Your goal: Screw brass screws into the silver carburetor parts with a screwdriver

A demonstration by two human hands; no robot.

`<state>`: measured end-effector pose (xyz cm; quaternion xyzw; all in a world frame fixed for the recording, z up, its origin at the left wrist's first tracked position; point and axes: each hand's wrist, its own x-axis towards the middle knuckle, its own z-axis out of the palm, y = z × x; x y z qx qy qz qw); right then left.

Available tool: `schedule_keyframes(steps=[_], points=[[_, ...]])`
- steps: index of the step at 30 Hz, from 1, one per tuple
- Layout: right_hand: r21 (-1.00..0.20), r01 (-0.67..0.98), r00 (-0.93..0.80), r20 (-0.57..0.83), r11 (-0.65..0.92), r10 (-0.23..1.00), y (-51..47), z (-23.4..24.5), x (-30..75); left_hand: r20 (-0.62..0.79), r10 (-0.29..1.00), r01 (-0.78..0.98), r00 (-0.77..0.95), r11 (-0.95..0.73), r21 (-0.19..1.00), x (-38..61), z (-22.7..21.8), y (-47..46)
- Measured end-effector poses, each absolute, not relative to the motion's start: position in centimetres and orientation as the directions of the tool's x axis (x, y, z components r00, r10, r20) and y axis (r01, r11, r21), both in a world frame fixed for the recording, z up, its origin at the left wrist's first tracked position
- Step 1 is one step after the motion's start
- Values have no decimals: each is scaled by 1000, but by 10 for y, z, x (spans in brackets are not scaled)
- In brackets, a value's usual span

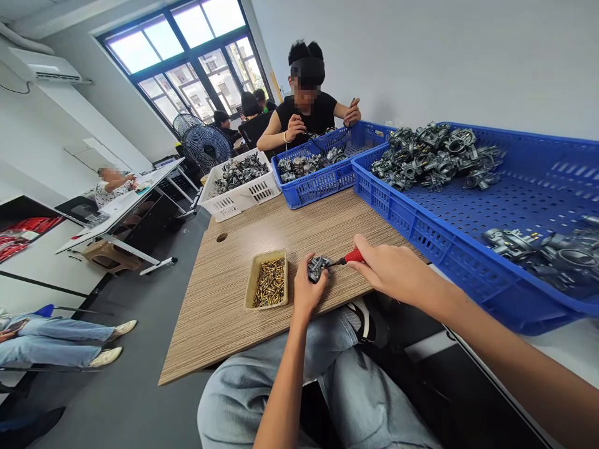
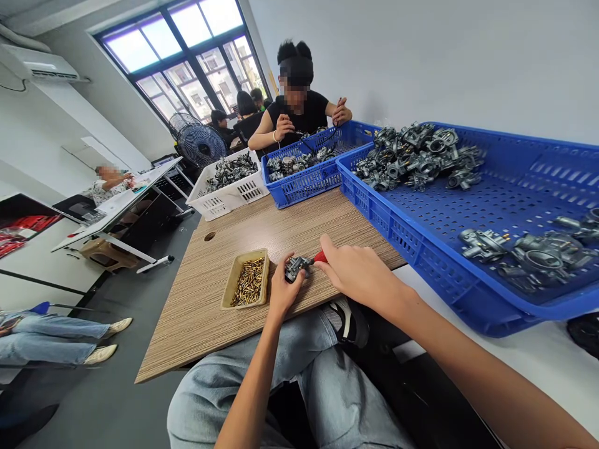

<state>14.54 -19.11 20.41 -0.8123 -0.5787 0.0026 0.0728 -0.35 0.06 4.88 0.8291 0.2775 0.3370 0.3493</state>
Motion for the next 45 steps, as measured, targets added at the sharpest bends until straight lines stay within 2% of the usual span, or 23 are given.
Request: schedule_keyframes(steps=[9, 18, 28, 39, 45], points=[[-149, 942, 313, 79, -300, 946, -192, 203, 147, 379, 692, 205, 614, -603, 771, -3, 49, 0], [-254, 941, 246, 52, -225, 968, -197, 211, 146, 374, 688, 210, 622, -607, 766, -3, 49, 1], [-158, 943, 305, 49, -294, 951, -193, 205, 146, 383, 684, 213, 621, -617, 758, -3, 50, 0], [-49, 927, 375, 146, -372, 916, -187, 197, 148, 351, 702, 215, 619, -582, 784, -3, 53, -1], [-166, 941, 320, 142, -296, 937, -191, 199, 149, 355, 700, 206, 620, -582, 787, -3, 52, -1]])
